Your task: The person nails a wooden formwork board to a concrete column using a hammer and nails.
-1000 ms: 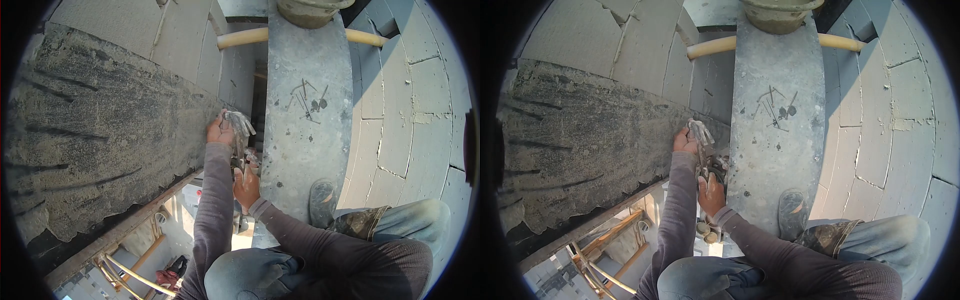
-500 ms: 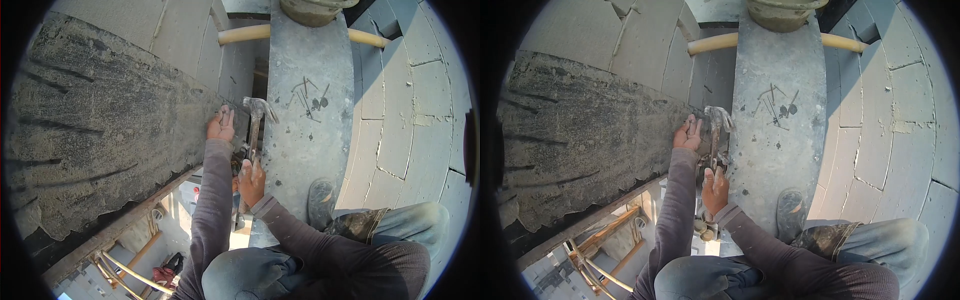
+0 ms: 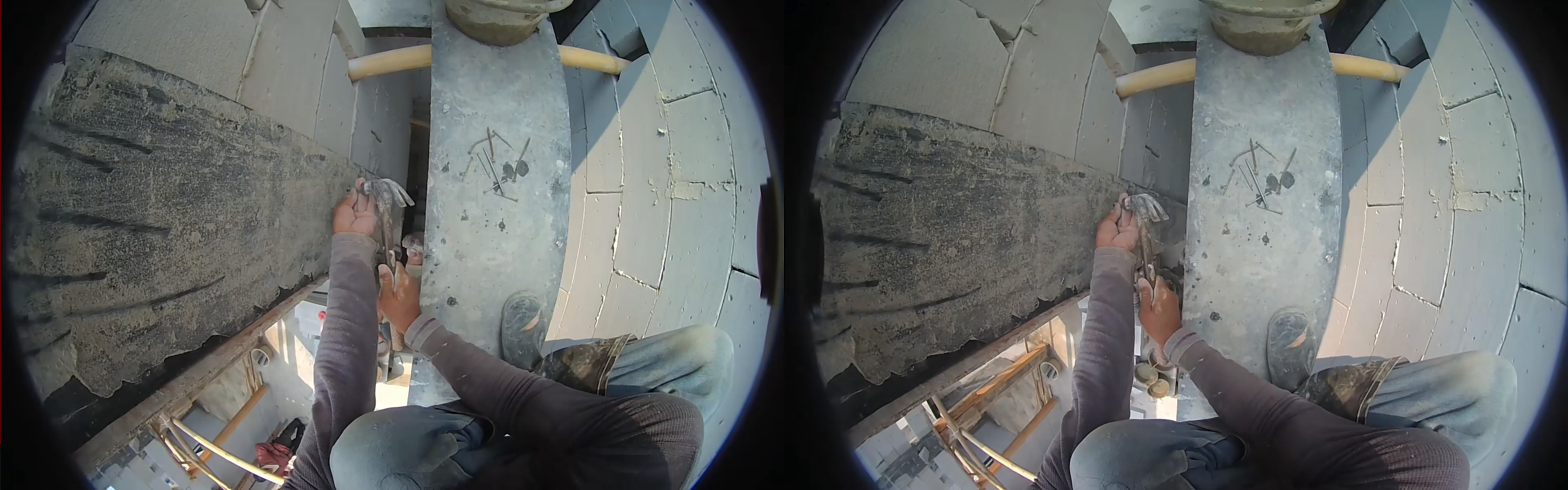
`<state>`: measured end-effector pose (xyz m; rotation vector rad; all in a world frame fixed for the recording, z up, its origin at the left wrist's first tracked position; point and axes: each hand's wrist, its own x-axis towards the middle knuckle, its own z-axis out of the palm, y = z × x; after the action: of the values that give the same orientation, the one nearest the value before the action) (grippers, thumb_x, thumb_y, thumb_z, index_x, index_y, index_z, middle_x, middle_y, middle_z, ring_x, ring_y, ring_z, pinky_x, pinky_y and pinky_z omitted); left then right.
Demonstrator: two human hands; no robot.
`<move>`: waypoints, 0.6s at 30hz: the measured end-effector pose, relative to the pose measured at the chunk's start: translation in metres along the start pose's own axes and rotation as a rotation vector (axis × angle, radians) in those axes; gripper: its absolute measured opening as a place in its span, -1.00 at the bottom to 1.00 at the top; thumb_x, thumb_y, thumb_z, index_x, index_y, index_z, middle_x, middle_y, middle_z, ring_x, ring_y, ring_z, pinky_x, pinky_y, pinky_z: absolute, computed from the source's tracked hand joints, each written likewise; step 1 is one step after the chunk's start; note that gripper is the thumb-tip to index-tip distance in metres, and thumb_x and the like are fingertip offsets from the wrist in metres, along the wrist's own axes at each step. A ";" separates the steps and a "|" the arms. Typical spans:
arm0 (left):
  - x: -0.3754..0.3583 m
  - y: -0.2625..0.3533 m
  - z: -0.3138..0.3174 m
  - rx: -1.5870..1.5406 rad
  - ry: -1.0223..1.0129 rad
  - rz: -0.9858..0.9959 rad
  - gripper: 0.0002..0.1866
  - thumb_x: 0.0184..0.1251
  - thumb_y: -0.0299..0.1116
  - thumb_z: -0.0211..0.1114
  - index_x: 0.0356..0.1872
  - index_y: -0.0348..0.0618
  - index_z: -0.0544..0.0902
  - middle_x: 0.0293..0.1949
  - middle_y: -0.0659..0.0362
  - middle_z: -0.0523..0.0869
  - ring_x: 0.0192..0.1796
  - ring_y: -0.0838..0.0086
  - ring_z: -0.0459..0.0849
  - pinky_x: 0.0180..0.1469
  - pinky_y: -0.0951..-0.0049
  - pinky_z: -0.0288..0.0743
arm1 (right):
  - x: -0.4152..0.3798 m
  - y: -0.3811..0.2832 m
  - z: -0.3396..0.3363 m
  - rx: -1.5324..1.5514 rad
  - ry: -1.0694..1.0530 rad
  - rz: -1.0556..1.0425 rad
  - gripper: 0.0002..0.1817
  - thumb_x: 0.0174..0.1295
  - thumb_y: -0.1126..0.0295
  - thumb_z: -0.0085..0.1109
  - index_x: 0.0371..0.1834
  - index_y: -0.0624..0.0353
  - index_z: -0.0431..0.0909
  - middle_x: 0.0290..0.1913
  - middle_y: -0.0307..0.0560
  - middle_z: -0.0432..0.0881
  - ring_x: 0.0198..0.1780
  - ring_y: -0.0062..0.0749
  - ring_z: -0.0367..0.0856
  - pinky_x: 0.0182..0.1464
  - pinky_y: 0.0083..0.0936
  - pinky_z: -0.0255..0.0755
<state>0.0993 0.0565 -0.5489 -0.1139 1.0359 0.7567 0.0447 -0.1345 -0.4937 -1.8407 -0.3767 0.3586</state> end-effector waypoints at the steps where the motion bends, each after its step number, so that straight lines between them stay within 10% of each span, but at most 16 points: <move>1: -0.004 0.000 -0.002 -0.016 0.030 -0.003 -0.54 0.53 -0.60 0.08 0.40 -0.40 0.31 0.26 -0.11 0.62 0.31 0.10 0.62 0.49 -0.12 0.41 | 0.000 0.000 -0.002 -0.020 -0.209 0.135 -0.52 0.54 0.15 0.04 0.00 0.53 0.51 -0.51 0.38 0.55 -0.44 0.37 0.57 -0.39 0.00 0.39; 11: -0.105 0.020 -0.069 0.685 -0.098 0.101 -0.57 0.54 -0.49 0.09 0.34 -0.44 0.38 0.39 -0.17 0.51 0.33 0.08 0.62 0.40 0.09 0.49 | -0.013 -0.039 -0.014 0.604 -0.043 0.140 -0.48 0.60 0.03 -0.10 0.05 0.43 0.40 -0.58 -0.13 0.45 -0.60 -0.25 0.47 -0.52 -0.33 0.32; 14: -0.165 0.028 -0.100 0.801 -0.101 0.223 -0.54 0.51 -0.50 0.11 0.37 -0.46 0.38 0.26 -0.23 0.61 0.20 0.15 0.71 0.23 0.34 0.62 | -0.035 0.009 0.023 -0.079 -0.061 0.169 -0.40 0.57 0.00 -0.09 0.12 0.49 0.42 -0.48 0.24 0.61 -0.39 0.29 0.62 -0.29 -0.04 0.48; 18: -0.228 0.026 -0.126 0.882 0.078 0.535 -0.44 0.46 -0.49 0.25 0.40 -0.49 0.33 0.21 -0.19 0.62 0.19 0.26 0.70 0.17 0.46 0.63 | -0.026 0.032 0.023 -0.106 -0.130 0.103 -0.52 0.60 0.03 -0.08 -0.08 0.35 0.45 -0.58 -0.02 0.45 -0.57 -0.18 0.48 -0.47 -0.20 0.36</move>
<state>-0.0747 -0.0948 -0.4239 0.9270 1.4128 0.7052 0.0145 -0.1354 -0.5298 -1.9503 -0.3973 0.5402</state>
